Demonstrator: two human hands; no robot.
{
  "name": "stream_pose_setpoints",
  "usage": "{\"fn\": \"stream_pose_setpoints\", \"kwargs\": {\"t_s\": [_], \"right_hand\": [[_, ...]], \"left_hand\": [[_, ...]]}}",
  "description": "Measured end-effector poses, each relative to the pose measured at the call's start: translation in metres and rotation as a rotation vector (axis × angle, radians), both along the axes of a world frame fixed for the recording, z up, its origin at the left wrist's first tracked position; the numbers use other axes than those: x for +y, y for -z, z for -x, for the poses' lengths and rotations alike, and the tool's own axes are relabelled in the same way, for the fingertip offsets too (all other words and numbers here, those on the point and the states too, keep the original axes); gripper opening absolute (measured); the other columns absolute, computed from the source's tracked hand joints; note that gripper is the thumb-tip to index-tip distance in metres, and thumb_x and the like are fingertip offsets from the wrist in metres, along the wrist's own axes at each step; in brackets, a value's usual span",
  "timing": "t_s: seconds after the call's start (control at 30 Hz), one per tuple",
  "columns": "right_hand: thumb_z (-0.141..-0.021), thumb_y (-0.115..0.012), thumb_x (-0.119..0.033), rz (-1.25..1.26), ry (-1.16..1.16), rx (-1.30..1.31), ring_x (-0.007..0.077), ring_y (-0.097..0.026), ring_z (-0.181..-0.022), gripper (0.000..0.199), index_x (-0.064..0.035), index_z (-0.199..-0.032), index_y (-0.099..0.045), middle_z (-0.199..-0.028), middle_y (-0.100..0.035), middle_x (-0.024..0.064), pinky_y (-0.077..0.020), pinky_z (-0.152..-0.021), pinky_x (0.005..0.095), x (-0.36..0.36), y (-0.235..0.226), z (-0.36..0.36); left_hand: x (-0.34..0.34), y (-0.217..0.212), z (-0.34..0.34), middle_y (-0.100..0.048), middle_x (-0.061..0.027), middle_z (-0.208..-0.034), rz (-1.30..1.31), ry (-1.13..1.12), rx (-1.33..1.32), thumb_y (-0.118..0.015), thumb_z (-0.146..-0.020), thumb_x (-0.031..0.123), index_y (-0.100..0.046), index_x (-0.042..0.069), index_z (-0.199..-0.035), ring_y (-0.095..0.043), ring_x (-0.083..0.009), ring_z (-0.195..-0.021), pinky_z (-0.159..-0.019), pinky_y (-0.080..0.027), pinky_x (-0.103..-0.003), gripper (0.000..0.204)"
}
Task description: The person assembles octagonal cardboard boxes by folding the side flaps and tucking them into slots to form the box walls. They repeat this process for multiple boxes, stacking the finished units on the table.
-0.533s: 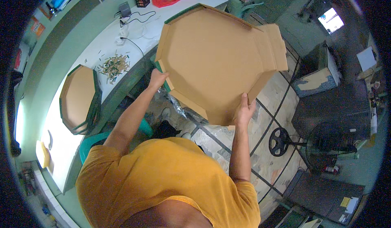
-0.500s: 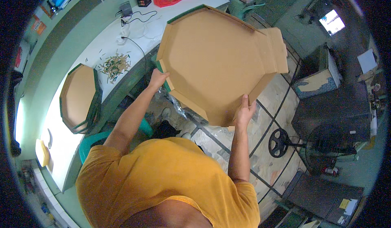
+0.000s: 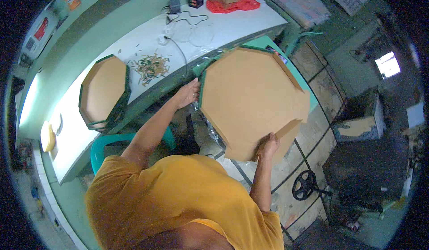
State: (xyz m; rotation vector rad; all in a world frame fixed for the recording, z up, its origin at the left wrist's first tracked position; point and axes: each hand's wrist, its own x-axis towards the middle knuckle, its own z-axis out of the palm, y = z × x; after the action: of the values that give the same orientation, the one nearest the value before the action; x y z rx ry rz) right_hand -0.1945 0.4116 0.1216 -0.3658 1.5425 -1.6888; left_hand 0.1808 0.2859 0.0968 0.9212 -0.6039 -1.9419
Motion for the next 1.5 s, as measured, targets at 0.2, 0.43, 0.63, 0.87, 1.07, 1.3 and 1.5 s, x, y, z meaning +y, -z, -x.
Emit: {"fn": "stream_pose_setpoints", "kwargs": {"t_s": [0.2,0.43,0.63,0.87,1.07,1.3,1.5], "right_hand": [[-0.090,-0.051,-0.008,-0.029,-0.149,-0.089,0.0164,-0.053,-0.070,0.010,-0.0042,-0.080,-0.051,-0.078,-0.053,0.0046,-0.0432,-0.063,0.0338,0.004,0.052,-0.009],[-0.087,-0.051,-0.007,-0.005,0.137,-0.269,0.0169,-0.050,-0.062,0.016,-0.0079,-0.072,-0.046,-0.070,-0.047,0.0023,-0.0415,-0.057,0.0352,0.021,0.099,0.028],[-0.089,-0.058,-0.017,-0.312,0.039,-0.074,0.0248,-0.062,-0.068,0.017,-0.0020,-0.080,-0.056,-0.069,-0.058,0.0064,-0.0480,-0.058,0.0380,0.046,0.107,0.037],[-0.084,-0.066,-0.026,-0.633,-0.297,1.394,0.0354,-0.064,-0.090,0.024,-0.0110,-0.102,-0.066,-0.085,-0.068,0.0123,-0.0496,-0.080,0.0450,0.091,0.055,0.070],[-0.084,-0.062,-0.023,-0.092,-0.797,1.755,0.0275,-0.055,-0.110,0.022,-0.0123,-0.103,-0.067,-0.107,-0.065,0.0068,-0.0385,-0.100,0.0422,0.078,0.047,0.090],[-0.082,-0.059,-0.013,-0.103,-0.861,1.546,0.0309,-0.057,-0.098,0.014,-0.0085,-0.095,-0.064,-0.100,-0.063,0.0099,-0.0423,-0.093,0.0450,0.033,0.063,0.088],[-0.079,-0.054,-0.006,0.065,-0.738,1.700,0.0338,-0.055,-0.115,0.026,-0.0027,-0.102,-0.065,-0.113,-0.064,0.0140,-0.0397,-0.105,0.0453,0.050,0.073,0.070]], "left_hand": [[-0.008,0.019,-0.038,-0.067,-0.0097,-0.084,0.208,-0.077,-0.514,-0.057,-0.090,0.008,-0.064,-0.002,-0.107,-0.064,-0.0171,-0.064,-0.056,-0.053,-0.030,0.022],[-0.082,0.015,-0.145,-0.068,-0.0187,-0.099,0.440,-0.575,-1.958,-0.063,-0.087,0.025,-0.065,0.001,-0.107,-0.065,-0.0348,-0.091,-0.084,-0.049,-0.046,0.031],[-0.053,-0.021,0.004,-0.067,-0.0138,-0.085,0.921,-0.096,-1.405,-0.067,-0.084,0.031,-0.070,0.007,-0.082,-0.063,-0.0342,-0.089,-0.078,-0.048,-0.043,0.024],[0.025,0.015,0.137,-0.064,-0.0105,-0.114,1.635,0.647,-1.136,-0.066,-0.079,0.018,-0.067,0.010,-0.107,-0.051,-0.0319,-0.121,-0.107,-0.032,-0.056,0.030],[0.023,0.042,0.146,-0.069,-0.0034,-0.094,1.662,0.787,-1.042,-0.068,-0.080,0.023,-0.072,0.011,-0.091,-0.058,-0.0235,-0.106,-0.100,-0.034,-0.044,0.017],[0.027,0.039,0.156,-0.069,-0.0055,-0.087,1.535,0.830,-1.039,-0.068,-0.080,0.025,-0.072,0.010,-0.088,-0.061,-0.0242,-0.096,-0.098,-0.036,-0.041,0.018],[0.037,0.037,0.169,-0.068,-0.0067,-0.089,1.428,0.783,-1.170,-0.068,-0.081,0.023,-0.069,0.011,-0.088,-0.060,-0.0267,-0.096,-0.105,-0.032,-0.049,0.014]]}}
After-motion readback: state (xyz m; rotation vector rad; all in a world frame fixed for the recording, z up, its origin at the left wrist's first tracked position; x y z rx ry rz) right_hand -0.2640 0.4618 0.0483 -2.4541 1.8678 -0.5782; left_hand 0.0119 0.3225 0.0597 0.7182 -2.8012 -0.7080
